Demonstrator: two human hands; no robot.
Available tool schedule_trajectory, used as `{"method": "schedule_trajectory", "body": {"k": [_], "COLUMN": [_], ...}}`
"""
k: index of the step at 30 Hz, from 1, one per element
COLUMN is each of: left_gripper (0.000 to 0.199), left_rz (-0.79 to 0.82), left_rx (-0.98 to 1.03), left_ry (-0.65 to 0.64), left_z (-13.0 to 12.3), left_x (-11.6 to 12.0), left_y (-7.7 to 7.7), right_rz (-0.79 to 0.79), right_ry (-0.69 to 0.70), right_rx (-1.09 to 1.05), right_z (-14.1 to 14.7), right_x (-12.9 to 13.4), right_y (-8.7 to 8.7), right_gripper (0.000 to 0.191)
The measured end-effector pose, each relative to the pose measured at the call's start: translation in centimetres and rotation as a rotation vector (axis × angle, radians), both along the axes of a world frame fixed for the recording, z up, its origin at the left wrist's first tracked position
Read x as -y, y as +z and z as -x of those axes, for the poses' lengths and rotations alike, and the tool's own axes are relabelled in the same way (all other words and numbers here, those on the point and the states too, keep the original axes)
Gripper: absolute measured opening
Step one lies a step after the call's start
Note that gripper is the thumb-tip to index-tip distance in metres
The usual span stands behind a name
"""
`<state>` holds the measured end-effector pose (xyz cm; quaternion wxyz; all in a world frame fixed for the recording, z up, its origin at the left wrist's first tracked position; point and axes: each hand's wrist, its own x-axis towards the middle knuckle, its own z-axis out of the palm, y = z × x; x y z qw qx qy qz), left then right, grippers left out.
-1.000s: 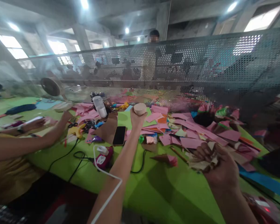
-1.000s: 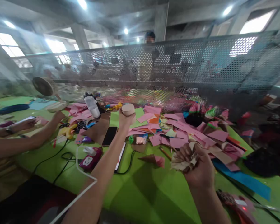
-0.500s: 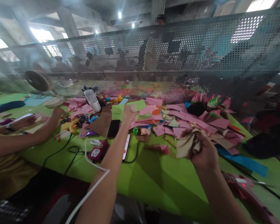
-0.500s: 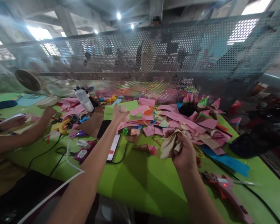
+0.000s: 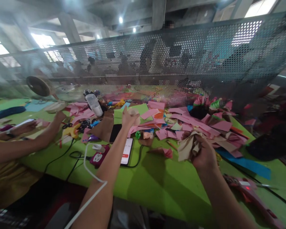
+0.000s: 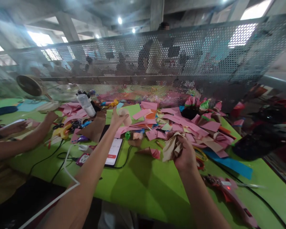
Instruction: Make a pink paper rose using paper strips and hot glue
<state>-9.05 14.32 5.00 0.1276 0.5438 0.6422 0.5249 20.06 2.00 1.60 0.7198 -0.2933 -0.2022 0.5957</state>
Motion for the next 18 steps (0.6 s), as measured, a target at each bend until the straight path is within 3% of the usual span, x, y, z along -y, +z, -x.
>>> {"method": "schedule_trajectory", "body": {"k": [2, 3, 5, 8, 10, 11, 14, 18], "left_gripper": [0.085, 0.081, 0.074, 0.077, 0.081, 0.08, 0.054, 0.025], "left_rz": [-0.041, -0.088, -0.092, 0.223, 0.48, 0.511, 0.4, 0.51], "left_rx": [-0.016, -0.015, 0.026, 0.208, 0.406, 0.508, 0.575, 0.651], "left_ry": [0.045, 0.001, -0.256, -0.814, -1.009, -1.061, -1.026, -0.874], "left_z": [-1.5, -2.6, -5.6, -10.7, -13.5, -14.6, -16.2, -15.7], "left_x": [1.4, 2.5, 5.3, 10.1, 12.5, 13.4, 14.2, 13.4], "left_y": [1.0, 1.4, 1.7, 1.1, 0.1, -0.4, -1.5, -1.7], "right_rz": [-0.009, -0.016, -0.032, -0.073, -0.119, -0.141, -0.164, -0.192], "right_ry": [0.002, 0.0, 0.0, -0.014, -0.032, -0.039, -0.037, 0.032], "right_rx": [0.03, 0.048, 0.093, 0.167, 0.217, 0.246, 0.357, 0.524], "right_z": [-0.1, 0.0, 0.1, 0.8, 1.4, 1.7, 2.4, 2.3], "right_x": [0.1, 0.2, 0.5, 1.2, 1.6, 1.8, 2.2, 2.0], "right_y": [0.0, 0.1, 0.4, 1.1, 1.5, 1.7, 1.9, 1.5], "right_gripper": [0.017, 0.019, 0.023, 0.027, 0.024, 0.022, 0.02, 0.028]}}
